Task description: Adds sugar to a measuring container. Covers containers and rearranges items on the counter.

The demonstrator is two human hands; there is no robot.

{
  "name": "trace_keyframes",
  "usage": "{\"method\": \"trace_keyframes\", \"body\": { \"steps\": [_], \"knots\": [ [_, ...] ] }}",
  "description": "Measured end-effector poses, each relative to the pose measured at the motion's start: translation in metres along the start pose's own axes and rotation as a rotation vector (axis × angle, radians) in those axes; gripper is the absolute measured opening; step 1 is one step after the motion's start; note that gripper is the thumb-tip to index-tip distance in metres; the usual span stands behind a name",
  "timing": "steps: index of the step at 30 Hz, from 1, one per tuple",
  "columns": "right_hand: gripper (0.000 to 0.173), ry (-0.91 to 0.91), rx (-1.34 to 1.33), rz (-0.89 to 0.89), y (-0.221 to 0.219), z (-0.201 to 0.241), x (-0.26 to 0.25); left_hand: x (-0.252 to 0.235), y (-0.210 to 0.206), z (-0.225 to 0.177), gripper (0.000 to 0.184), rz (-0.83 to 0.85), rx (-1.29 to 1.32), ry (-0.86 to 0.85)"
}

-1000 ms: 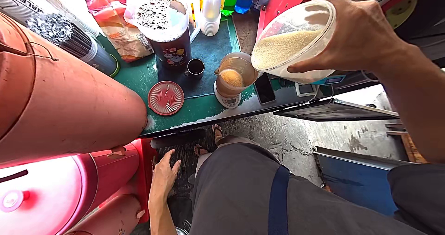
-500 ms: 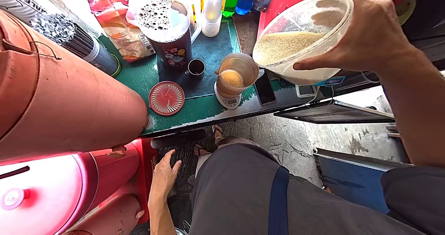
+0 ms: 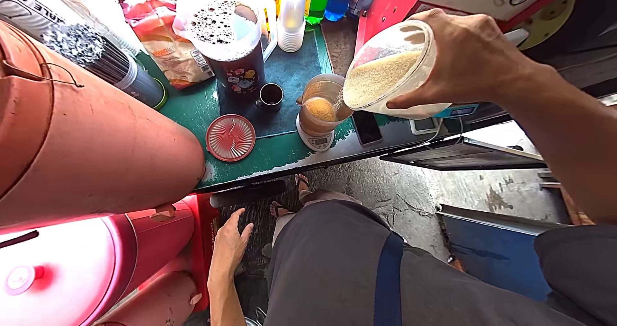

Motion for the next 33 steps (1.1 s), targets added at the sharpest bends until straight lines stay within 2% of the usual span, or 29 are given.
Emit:
{"method": "trace_keyframes", "body": {
  "steps": [9, 13, 24, 33],
  "knots": [
    [0.108, -0.002, 0.006, 0.012, -0.001, 0.001, -0.001, 0.002, -0.003, 0.0, 0.049, -0.006, 0.018, 0.011],
    [0.114, -0.05, -0.006, -0.015, 0.003, -0.004, 0.002, 0.003, -0.001, 0.003, 0.049, -0.012, 0.013, 0.01],
    [0.113, -0.16, -0.031, -0.091, 0.023, -0.007, 0.014, -0.001, 0.004, 0.002, 0.048, 0.0, -0.001, -0.005],
    [0.113, -0.087, 0.0, -0.033, 0.002, 0.001, 0.005, 0.0, 0.005, 0.003, 0.049, 0.0, -0.008, -0.012]
  ]
}}
Point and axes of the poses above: each hand's wrist, its own x-axis away from the middle knuckle, its own y-axis out of the back of the hand, z = x × y, the point moved 4 cm from there along -x, towards the middle knuckle, and after that the axes turned 2 degrees about -x, right-handed, at the moved point
